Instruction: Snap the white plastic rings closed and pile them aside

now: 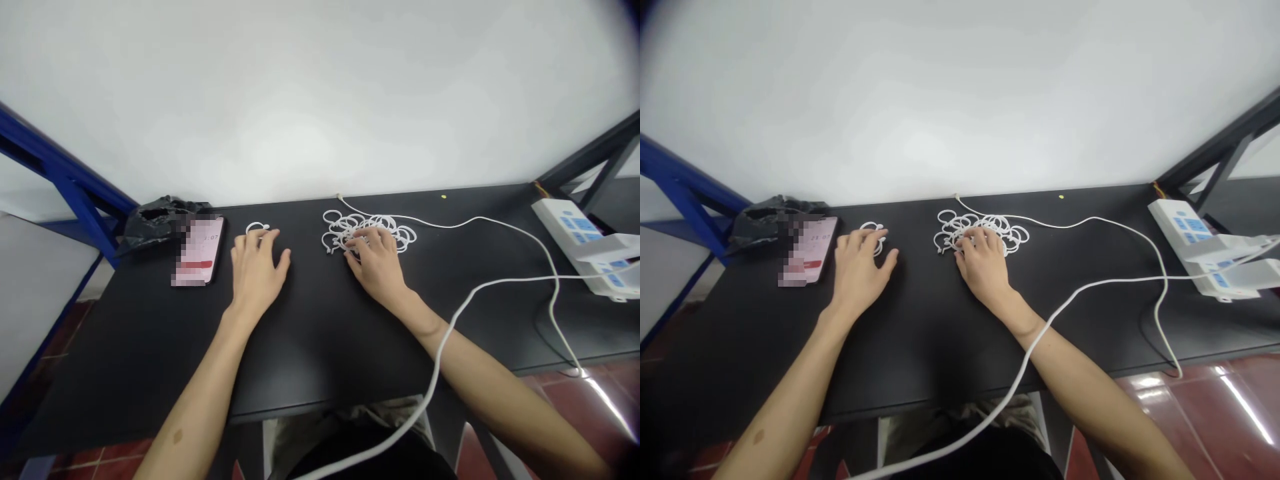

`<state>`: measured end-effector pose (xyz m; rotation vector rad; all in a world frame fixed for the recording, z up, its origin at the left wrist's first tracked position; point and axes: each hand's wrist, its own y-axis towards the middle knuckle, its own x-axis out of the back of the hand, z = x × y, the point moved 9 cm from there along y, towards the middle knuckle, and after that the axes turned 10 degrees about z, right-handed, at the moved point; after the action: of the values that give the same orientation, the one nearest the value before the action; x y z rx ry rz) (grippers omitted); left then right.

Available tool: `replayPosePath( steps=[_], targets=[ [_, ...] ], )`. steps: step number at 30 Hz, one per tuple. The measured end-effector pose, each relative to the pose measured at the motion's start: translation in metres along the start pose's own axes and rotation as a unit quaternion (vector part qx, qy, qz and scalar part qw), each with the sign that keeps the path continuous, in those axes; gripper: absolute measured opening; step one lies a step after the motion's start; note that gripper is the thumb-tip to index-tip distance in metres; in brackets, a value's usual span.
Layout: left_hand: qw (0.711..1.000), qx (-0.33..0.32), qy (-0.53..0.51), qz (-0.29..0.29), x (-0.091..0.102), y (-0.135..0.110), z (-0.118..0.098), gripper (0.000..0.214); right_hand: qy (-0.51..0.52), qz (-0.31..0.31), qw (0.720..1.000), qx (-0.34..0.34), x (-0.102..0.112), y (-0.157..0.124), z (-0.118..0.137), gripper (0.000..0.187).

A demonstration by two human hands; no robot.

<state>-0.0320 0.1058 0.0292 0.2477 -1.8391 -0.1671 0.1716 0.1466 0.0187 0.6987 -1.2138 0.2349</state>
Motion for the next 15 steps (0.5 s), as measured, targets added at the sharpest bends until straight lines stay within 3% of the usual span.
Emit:
replayPosePath(
  steps=[4,7,15],
  targets=[
    [0.992,-0.106,-0.056,0.050,-0.013,-0.009,-0.042,0.027,0.050,-0.001,0.999,-0.007,0.006,-0.003,-0.004,0.009],
    [0.981,-0.157,-0.071,0.086,-0.024,-0.016,-0.062,0.025,0.091,0.000,0.996,-0.003,0.011,-0.006,-0.002,0.008],
    [0.972,-0.190,-0.076,0.113,-0.033,-0.022,-0.072,0.022,0.154,0.015,0.988,0.023,0.011,-0.007,0.006,0.007]
  ],
)
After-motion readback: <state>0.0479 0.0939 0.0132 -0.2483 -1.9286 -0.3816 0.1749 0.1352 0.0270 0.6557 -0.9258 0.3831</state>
